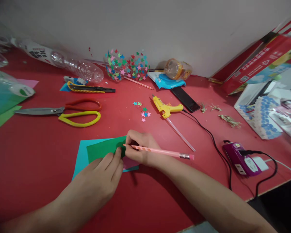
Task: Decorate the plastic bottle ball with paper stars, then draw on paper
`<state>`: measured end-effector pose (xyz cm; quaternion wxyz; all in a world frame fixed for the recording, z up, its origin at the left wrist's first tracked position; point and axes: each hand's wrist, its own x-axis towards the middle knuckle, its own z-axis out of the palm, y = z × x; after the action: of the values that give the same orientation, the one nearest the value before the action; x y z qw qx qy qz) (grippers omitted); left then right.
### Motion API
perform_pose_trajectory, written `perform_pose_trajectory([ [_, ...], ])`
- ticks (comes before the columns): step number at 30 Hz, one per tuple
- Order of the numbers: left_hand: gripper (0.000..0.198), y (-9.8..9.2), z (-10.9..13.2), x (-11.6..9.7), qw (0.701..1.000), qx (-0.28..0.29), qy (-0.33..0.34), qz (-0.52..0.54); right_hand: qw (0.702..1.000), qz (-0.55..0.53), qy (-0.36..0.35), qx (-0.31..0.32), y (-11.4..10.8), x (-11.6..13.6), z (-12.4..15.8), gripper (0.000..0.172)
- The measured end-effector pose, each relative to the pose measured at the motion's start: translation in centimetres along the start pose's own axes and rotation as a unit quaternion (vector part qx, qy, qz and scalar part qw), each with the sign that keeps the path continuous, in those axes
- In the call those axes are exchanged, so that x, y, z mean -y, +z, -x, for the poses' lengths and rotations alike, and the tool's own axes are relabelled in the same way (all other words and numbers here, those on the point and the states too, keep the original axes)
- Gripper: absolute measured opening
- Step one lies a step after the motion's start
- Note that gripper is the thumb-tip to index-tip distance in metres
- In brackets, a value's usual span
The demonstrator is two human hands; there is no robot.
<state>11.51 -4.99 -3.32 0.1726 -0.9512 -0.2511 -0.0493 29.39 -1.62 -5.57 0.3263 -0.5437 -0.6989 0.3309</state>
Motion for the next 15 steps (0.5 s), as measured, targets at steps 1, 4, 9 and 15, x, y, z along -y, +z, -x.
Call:
perform_pose_trajectory([
  [1, 0.042, 0.0, 0.0, 0.0, 1.0, 0.0, 0.001, 0.0, 1.0, -0.002, -0.003, 0.004, 0.0, 0.0, 0.0, 0.012],
  [4, 0.042, 0.0, 0.0, 0.0, 1.0, -0.007, 0.003, 0.001, 1.0, -0.009, -0.005, 0.012, -0.1, 0.0, 0.0, 0.013],
  [9, 0.041, 0.1, 0.0, 0.0, 1.0, -0.005, 0.002, 0.003, 0.999, -0.028, 0.014, 0.007, -0.2, 0.6, -0.1, 0.012],
  [15, 0.042, 0.4, 0.1, 0.3, 1.0, -0.009, -0.003, 0.018, 0.993, -0.05, 0.013, -0.111, -0.6, 1.0, -0.8, 0.006],
])
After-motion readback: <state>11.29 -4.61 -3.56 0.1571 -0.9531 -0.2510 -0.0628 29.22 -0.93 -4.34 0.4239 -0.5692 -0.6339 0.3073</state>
